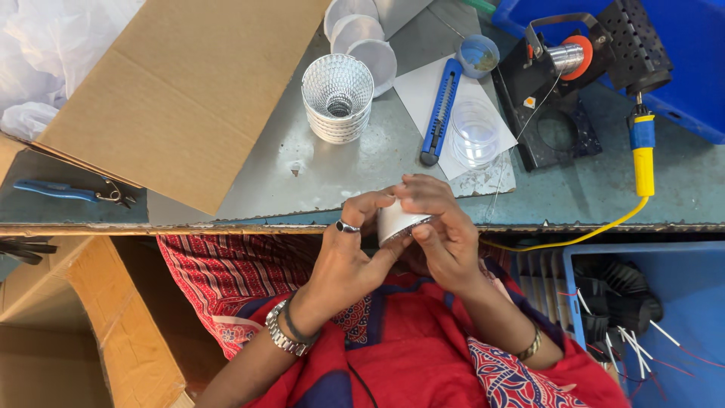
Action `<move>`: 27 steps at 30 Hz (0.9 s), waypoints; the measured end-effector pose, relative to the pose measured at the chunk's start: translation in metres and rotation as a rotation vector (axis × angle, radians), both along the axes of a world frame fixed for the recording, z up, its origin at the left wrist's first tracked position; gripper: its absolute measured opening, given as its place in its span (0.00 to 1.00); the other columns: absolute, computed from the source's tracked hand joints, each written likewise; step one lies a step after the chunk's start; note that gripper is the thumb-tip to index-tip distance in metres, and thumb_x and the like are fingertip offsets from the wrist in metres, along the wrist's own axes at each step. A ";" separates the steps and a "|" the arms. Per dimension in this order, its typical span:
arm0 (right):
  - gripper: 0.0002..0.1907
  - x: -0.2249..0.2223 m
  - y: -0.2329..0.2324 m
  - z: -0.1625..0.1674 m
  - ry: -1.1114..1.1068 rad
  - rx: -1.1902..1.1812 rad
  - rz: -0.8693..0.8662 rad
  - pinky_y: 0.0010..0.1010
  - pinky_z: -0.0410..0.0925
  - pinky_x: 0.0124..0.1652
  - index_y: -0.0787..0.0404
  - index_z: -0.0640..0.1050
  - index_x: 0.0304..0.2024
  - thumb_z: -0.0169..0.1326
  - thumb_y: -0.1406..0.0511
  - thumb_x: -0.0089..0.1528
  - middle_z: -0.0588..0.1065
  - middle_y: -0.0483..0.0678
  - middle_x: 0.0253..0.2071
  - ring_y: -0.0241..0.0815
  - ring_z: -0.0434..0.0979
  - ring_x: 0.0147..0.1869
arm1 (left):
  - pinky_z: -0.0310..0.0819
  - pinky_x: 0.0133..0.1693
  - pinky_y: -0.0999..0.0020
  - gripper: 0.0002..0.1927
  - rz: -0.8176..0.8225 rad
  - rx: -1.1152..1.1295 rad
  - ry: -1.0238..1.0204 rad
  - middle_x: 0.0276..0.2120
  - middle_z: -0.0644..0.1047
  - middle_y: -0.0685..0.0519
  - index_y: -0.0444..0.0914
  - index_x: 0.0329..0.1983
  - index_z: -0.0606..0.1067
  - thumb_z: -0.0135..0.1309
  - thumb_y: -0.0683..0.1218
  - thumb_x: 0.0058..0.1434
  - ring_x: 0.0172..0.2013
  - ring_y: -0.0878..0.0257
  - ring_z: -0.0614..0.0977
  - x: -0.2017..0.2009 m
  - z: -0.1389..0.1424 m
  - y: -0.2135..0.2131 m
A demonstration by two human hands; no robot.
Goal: The person unwraps white plastic reflector cups from tissue paper at a workbench, stacks the cups, and presses clear plastic covers onto the cup openings. They place wrapped and covered cups into a cardboard box and continue unwrapping more cups from the pile.
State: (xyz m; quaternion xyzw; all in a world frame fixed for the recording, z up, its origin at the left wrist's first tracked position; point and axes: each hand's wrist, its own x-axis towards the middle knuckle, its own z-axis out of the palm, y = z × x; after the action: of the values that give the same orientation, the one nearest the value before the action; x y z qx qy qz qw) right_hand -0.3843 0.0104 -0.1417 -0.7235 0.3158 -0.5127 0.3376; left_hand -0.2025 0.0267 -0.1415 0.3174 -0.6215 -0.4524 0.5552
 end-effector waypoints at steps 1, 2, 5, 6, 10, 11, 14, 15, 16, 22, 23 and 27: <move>0.13 0.001 0.000 -0.002 -0.003 -0.014 -0.011 0.47 0.60 0.73 0.61 0.76 0.55 0.52 0.60 0.73 0.75 0.52 0.60 0.53 0.68 0.74 | 0.80 0.57 0.61 0.28 0.013 -0.043 -0.007 0.59 0.77 0.40 0.38 0.62 0.61 0.61 0.34 0.65 0.59 0.52 0.83 -0.001 -0.001 0.000; 0.12 0.001 0.001 -0.005 -0.007 -0.028 -0.021 0.46 0.61 0.72 0.60 0.76 0.54 0.52 0.60 0.73 0.75 0.52 0.60 0.53 0.68 0.73 | 0.80 0.58 0.60 0.28 0.025 -0.086 -0.014 0.61 0.75 0.39 0.38 0.62 0.60 0.60 0.33 0.64 0.61 0.51 0.82 -0.002 -0.002 0.000; 0.11 0.002 0.001 -0.009 -0.009 -0.040 -0.040 0.45 0.62 0.70 0.60 0.77 0.53 0.53 0.60 0.73 0.76 0.51 0.59 0.53 0.68 0.72 | 0.80 0.58 0.60 0.28 0.041 -0.084 -0.008 0.61 0.76 0.40 0.38 0.62 0.61 0.60 0.32 0.64 0.60 0.50 0.82 -0.003 -0.003 0.000; 0.12 0.002 0.001 -0.010 -0.009 -0.040 -0.045 0.44 0.62 0.70 0.60 0.77 0.52 0.53 0.60 0.73 0.76 0.51 0.59 0.53 0.68 0.72 | 0.80 0.58 0.61 0.28 0.031 -0.079 -0.007 0.62 0.75 0.40 0.38 0.63 0.61 0.60 0.32 0.65 0.61 0.52 0.82 -0.003 -0.004 0.000; 0.21 0.008 0.004 -0.010 -0.187 0.003 -0.030 0.42 0.60 0.72 0.60 0.70 0.63 0.52 0.54 0.74 0.67 0.54 0.67 0.51 0.63 0.76 | 0.75 0.62 0.62 0.28 -0.028 0.070 0.245 0.66 0.70 0.41 0.36 0.68 0.59 0.56 0.35 0.69 0.63 0.56 0.76 -0.012 -0.015 0.006; 0.26 0.011 0.004 -0.010 -0.266 0.056 -0.014 0.42 0.59 0.73 0.61 0.66 0.67 0.51 0.53 0.73 0.63 0.55 0.71 0.50 0.60 0.78 | 0.72 0.65 0.62 0.29 -0.048 0.140 0.371 0.67 0.69 0.42 0.35 0.71 0.58 0.54 0.35 0.70 0.64 0.58 0.74 -0.017 -0.020 0.009; 0.35 0.021 0.008 -0.011 -0.488 0.277 0.073 0.42 0.60 0.72 0.66 0.62 0.72 0.48 0.49 0.73 0.60 0.60 0.76 0.50 0.64 0.76 | 0.70 0.65 0.64 0.32 -0.008 0.266 0.614 0.62 0.71 0.41 0.36 0.76 0.55 0.53 0.39 0.71 0.61 0.58 0.75 -0.036 -0.034 0.014; 0.36 0.023 0.010 -0.012 -0.558 0.361 0.112 0.42 0.62 0.71 0.69 0.63 0.73 0.47 0.48 0.74 0.61 0.62 0.77 0.50 0.67 0.74 | 0.70 0.65 0.63 0.32 0.041 0.224 0.565 0.63 0.69 0.41 0.35 0.75 0.55 0.53 0.38 0.72 0.62 0.58 0.74 -0.041 -0.039 0.015; 0.35 0.025 0.011 -0.014 -0.563 0.355 0.116 0.42 0.63 0.70 0.67 0.63 0.72 0.47 0.49 0.73 0.62 0.62 0.76 0.51 0.67 0.73 | 0.70 0.65 0.63 0.31 0.089 0.183 0.516 0.64 0.68 0.41 0.35 0.74 0.56 0.54 0.38 0.72 0.62 0.58 0.73 -0.046 -0.042 0.016; 0.23 0.020 0.015 -0.022 -0.231 0.087 -0.077 0.38 0.67 0.66 0.62 0.72 0.63 0.44 0.51 0.78 0.71 0.62 0.66 0.50 0.72 0.68 | 0.68 0.68 0.60 0.28 0.141 0.004 0.454 0.70 0.62 0.41 0.40 0.68 0.57 0.55 0.35 0.71 0.68 0.55 0.69 -0.053 -0.058 0.018; 0.23 0.020 0.015 -0.022 -0.223 0.080 -0.092 0.37 0.68 0.63 0.61 0.72 0.62 0.44 0.51 0.77 0.72 0.61 0.65 0.49 0.73 0.66 | 0.68 0.67 0.60 0.28 0.124 -0.002 0.467 0.71 0.62 0.40 0.41 0.68 0.57 0.56 0.34 0.71 0.68 0.55 0.69 -0.053 -0.061 0.018; 0.20 0.020 0.011 -0.016 -0.153 -0.060 -0.149 0.38 0.66 0.62 0.59 0.76 0.60 0.44 0.52 0.79 0.76 0.57 0.57 0.49 0.75 0.63 | 0.70 0.66 0.60 0.28 0.090 -0.026 0.467 0.69 0.64 0.40 0.42 0.67 0.59 0.58 0.34 0.70 0.67 0.55 0.70 -0.052 -0.060 0.017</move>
State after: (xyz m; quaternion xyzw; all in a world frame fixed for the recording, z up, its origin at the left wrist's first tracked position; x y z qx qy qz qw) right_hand -0.3642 0.0210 -0.1573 -0.6665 0.3264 -0.5995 0.2998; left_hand -0.2540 0.0440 -0.2013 0.2244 -0.4673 -0.4803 0.7075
